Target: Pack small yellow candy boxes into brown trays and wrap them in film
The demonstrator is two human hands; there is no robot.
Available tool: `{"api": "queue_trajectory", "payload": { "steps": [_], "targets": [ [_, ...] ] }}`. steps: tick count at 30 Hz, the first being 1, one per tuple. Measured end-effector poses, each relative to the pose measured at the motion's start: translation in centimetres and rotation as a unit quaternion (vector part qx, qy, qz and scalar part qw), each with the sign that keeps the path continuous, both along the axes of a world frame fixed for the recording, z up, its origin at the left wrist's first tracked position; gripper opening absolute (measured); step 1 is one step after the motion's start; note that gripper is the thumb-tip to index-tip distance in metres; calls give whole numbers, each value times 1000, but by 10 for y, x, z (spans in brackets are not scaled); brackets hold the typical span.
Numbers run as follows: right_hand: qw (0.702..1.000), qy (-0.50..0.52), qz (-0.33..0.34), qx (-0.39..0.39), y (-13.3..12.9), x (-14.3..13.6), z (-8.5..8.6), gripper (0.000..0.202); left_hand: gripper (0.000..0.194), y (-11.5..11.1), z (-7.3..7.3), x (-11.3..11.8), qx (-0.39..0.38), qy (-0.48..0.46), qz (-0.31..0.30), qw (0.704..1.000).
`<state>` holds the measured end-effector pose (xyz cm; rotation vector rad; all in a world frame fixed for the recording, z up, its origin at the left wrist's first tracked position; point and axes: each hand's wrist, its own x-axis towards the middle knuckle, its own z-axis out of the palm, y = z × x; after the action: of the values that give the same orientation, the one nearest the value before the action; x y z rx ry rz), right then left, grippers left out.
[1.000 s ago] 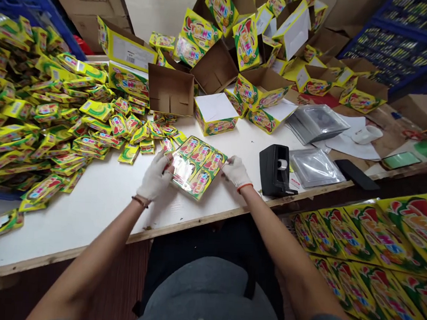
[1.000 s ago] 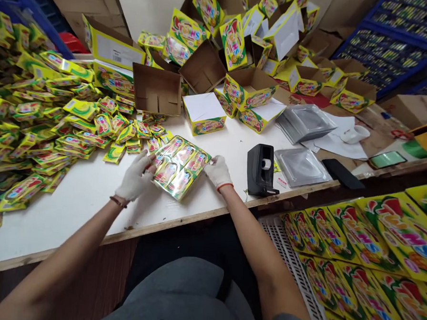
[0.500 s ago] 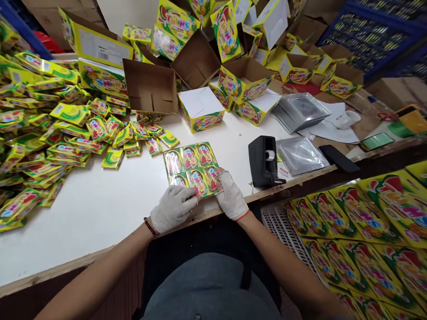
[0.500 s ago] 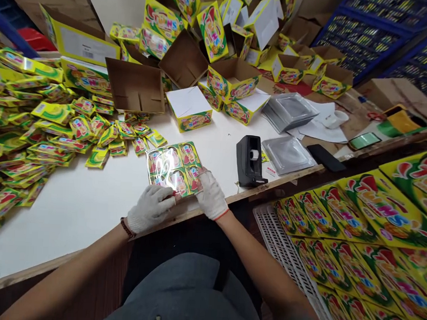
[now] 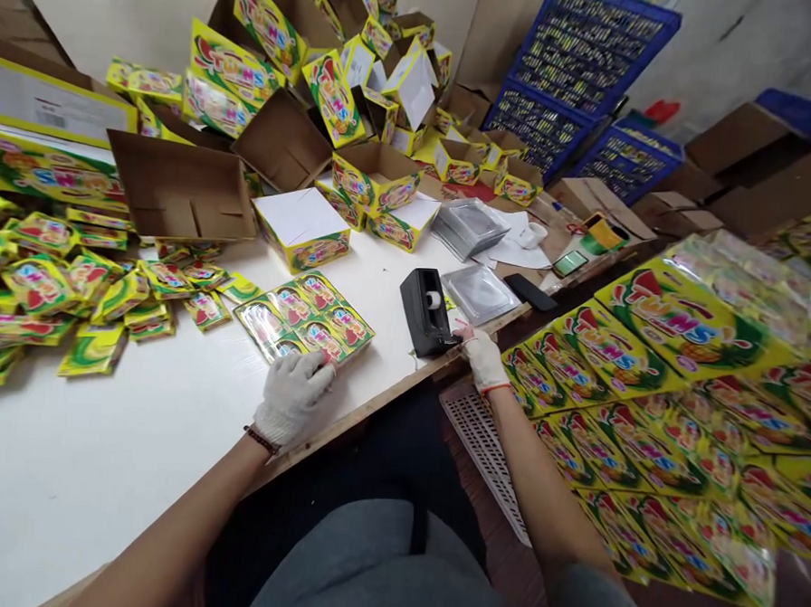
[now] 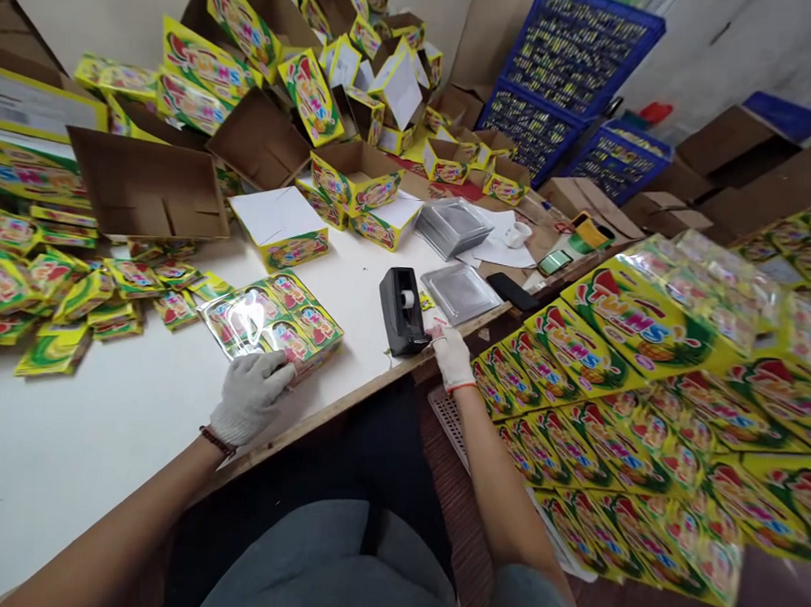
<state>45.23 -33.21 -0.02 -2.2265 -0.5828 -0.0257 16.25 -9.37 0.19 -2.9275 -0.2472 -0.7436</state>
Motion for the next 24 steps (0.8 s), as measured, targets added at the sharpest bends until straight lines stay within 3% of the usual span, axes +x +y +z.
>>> {"api": "queue_trajectory", "payload": {
  "steps": [8, 15, 19, 24],
  "targets": [
    [998, 51, 2, 39, 21, -4, -1, 24, 16, 1, 2, 1, 4, 6, 7, 1000],
    [990, 67, -27, 122, -16, -49, 8, 31, 15, -1, 3, -1, 36, 6, 1, 999],
    [976, 167, -52, 126, -22, -66, -4, 35, 14, 2, 1, 2, 49, -34, -12, 998],
    [966, 219, -69, 117, -22, -69, -26, 31, 15, 3, 1, -1, 30, -63, -32, 997]
  ]
}}
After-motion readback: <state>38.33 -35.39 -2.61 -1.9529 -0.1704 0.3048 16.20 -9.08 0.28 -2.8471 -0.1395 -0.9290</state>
